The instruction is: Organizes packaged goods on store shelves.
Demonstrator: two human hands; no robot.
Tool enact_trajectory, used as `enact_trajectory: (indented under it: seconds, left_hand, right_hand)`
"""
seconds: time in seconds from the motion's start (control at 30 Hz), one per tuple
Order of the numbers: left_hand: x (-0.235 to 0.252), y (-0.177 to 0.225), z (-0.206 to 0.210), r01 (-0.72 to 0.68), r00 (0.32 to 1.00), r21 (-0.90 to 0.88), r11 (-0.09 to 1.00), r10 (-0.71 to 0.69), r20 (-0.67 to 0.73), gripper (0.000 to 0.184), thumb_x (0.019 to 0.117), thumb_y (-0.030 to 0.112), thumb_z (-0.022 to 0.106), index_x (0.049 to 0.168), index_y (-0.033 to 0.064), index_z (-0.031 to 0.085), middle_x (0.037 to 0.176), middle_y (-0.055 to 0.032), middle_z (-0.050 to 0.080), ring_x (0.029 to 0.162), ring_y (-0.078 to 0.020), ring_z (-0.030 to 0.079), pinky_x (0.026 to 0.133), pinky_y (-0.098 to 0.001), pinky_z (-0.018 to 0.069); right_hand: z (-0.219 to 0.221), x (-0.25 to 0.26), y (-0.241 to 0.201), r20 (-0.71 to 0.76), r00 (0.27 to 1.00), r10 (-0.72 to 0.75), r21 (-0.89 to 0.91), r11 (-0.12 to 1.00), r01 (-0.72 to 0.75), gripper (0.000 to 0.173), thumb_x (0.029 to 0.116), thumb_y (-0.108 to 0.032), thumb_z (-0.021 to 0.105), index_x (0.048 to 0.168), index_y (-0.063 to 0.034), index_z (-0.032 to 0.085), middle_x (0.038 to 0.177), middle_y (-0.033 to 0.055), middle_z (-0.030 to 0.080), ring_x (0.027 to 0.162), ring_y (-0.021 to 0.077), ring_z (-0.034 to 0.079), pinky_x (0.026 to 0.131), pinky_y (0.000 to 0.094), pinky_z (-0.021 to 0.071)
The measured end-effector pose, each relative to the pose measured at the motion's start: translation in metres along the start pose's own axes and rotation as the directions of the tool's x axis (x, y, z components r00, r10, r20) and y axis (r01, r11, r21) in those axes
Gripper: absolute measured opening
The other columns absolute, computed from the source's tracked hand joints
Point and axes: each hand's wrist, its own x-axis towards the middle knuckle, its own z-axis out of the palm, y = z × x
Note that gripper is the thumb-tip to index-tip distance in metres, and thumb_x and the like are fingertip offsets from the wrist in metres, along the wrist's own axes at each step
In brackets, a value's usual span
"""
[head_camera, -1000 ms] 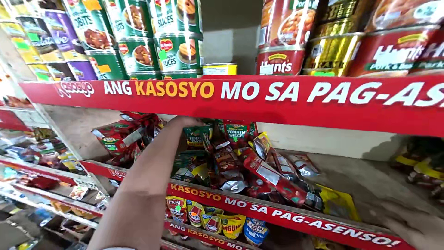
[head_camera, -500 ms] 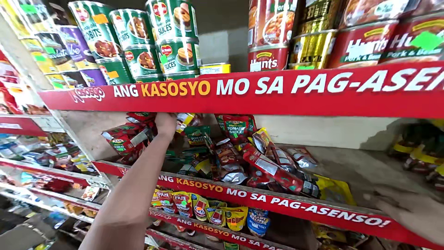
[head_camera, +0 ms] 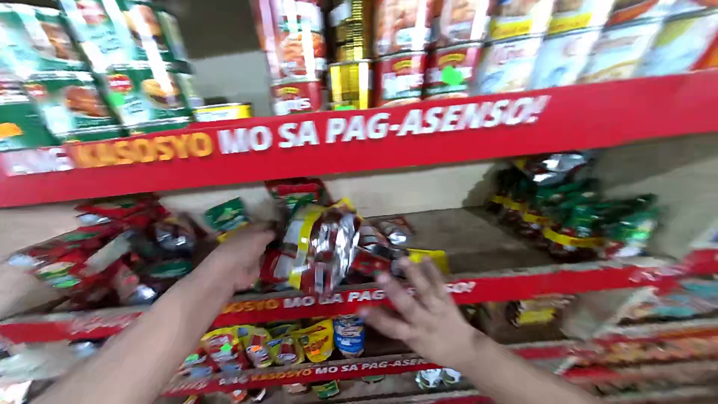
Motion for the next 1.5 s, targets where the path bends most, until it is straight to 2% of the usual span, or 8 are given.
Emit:
enact_trajectory:
  seconds: [0.23, 0.33, 0.43, 0.5, 0.77, 0.97, 1.4, 1.5]
  left_hand:
    - [-0.057, 0.004, 0.087, 0.036, 0.951, 0.009, 0.999, -0.037, 0.305, 0.04, 0.1118, 0.039, 0.034, 0.122, 0.012, 0.062, 0.098, -0.0035, 0.073, 0.084, -0.0156, 0.073, 0.069, -0.0346, 0.063]
    - [-0.056, -0.02, 0.108, -0.089, 0.846, -0.102, 0.991, 0.13, 0.518, 0.069, 0.1013, 0.068, 0.034, 0.136, 0.0106, 0.049, 0.114, -0.003, 0.068, 0.102, -0.0236, 0.071, 0.082, -0.0454, 0.0619]
    - [-0.064, -0.031, 0.144, -0.17, 0.8, -0.151, 0.974, 0.226, 0.556, 0.101, 0.0864, 0.064, 0.068, 0.155, 0.0083, 0.018, 0.134, -0.008, 0.061, 0.112, -0.026, 0.069, 0.089, -0.0458, 0.0628]
    - [-0.075, -0.025, 0.171, -0.079, 0.8, -0.18, 0.98, 0.17, 0.575, 0.077, 0.0974, 0.045, 0.062, 0.15, 0.0038, 0.024, 0.132, -0.0136, 0.062, 0.113, -0.0291, 0.069, 0.09, -0.047, 0.0626]
    - [-0.058, 0.015, 0.269, 0.293, 0.843, -0.202, 0.935, -0.153, 0.516, 0.037, 0.1097, 0.034, 0.043, 0.132, 0.0058, 0.053, 0.102, -0.0097, 0.067, 0.087, -0.0171, 0.069, 0.076, -0.0317, 0.0582]
    - [-0.028, 0.079, 0.36, 0.146, 0.864, -0.246, 0.958, -0.002, 0.503, 0.035, 0.1107, 0.034, 0.041, 0.13, 0.0083, 0.054, 0.094, -0.0062, 0.062, 0.075, -0.0141, 0.062, 0.067, -0.0277, 0.0533]
    - [0.043, 0.108, 0.492, -0.201, 0.931, 0.215, 0.956, 0.119, 0.344, 0.057, 0.105, 0.047, 0.053, 0.143, 0.0049, 0.047, 0.112, -0.0137, 0.057, 0.089, -0.0204, 0.055, 0.077, -0.0374, 0.0495]
    - [0.024, 0.093, 0.488, -0.269, 0.899, 0.001, 0.963, 0.251, 0.36, 0.064, 0.1067, 0.043, 0.051, 0.156, 0.0062, 0.034, 0.149, -0.0211, 0.049, 0.131, -0.0315, 0.053, 0.106, -0.0531, 0.0464]
  right_hand:
    - [-0.021, -0.028, -0.002, -0.182, 0.923, 0.339, 0.309, 0.911, -0.273, 0.037, 0.0952, -0.03, 0.066, 0.128, -0.0114, 0.065, 0.131, 0.0208, 0.065, 0.123, 0.0354, 0.062, 0.104, 0.0443, 0.0509]
    - [-0.047, -0.037, -0.001, -0.038, 0.602, 0.798, 0.822, 0.368, -0.435, 0.06, 0.0929, -0.017, 0.072, 0.136, 0.0145, 0.044, 0.122, 0.014, 0.068, 0.11, 0.01, 0.069, 0.095, 0.029, 0.0595]
    - [-0.076, -0.03, 0.012, 0.372, 0.185, 0.91, 0.921, -0.337, -0.195, 0.038, 0.1025, -0.006, 0.053, 0.137, -0.0009, 0.039, 0.102, 0.0093, 0.071, 0.085, 0.0154, 0.074, 0.072, 0.0319, 0.064]
    - [-0.09, -0.03, 0.02, 0.52, 0.055, 0.853, 0.849, -0.508, -0.142, 0.033, 0.1077, -0.013, 0.05, 0.139, -0.0058, 0.042, 0.101, 0.0128, 0.071, 0.082, 0.0206, 0.074, 0.065, 0.0344, 0.0631]
    - [-0.148, -0.056, 0.046, 0.52, 0.246, 0.818, 0.804, -0.372, -0.464, 0.09, 0.1009, -0.018, 0.062, 0.164, -0.0142, -0.001, 0.151, 0.0176, 0.046, 0.123, 0.0245, 0.064, 0.094, 0.0426, 0.0611]
    - [-0.174, -0.109, 0.071, 0.267, 0.334, 0.904, 0.67, 0.074, -0.739, 0.091, 0.0966, -0.028, 0.066, 0.164, -0.0033, 0.01, 0.154, 0.0202, 0.046, 0.123, 0.0192, 0.065, 0.095, 0.0328, 0.0586]
    - [-0.175, -0.278, 0.034, 0.463, -0.069, 0.884, 0.443, -0.298, -0.845, 0.077, 0.0938, -0.014, 0.068, 0.159, -0.0016, 0.029, 0.147, 0.0249, 0.051, 0.109, 0.029, 0.07, 0.089, 0.0433, 0.0601]
    - [-0.173, -0.302, 0.026, 0.461, -0.076, 0.884, 0.392, -0.28, -0.876, 0.078, 0.0922, -0.011, 0.07, 0.157, 0.0024, 0.03, 0.146, 0.0287, 0.05, 0.11, 0.0336, 0.069, 0.088, 0.0465, 0.0598]
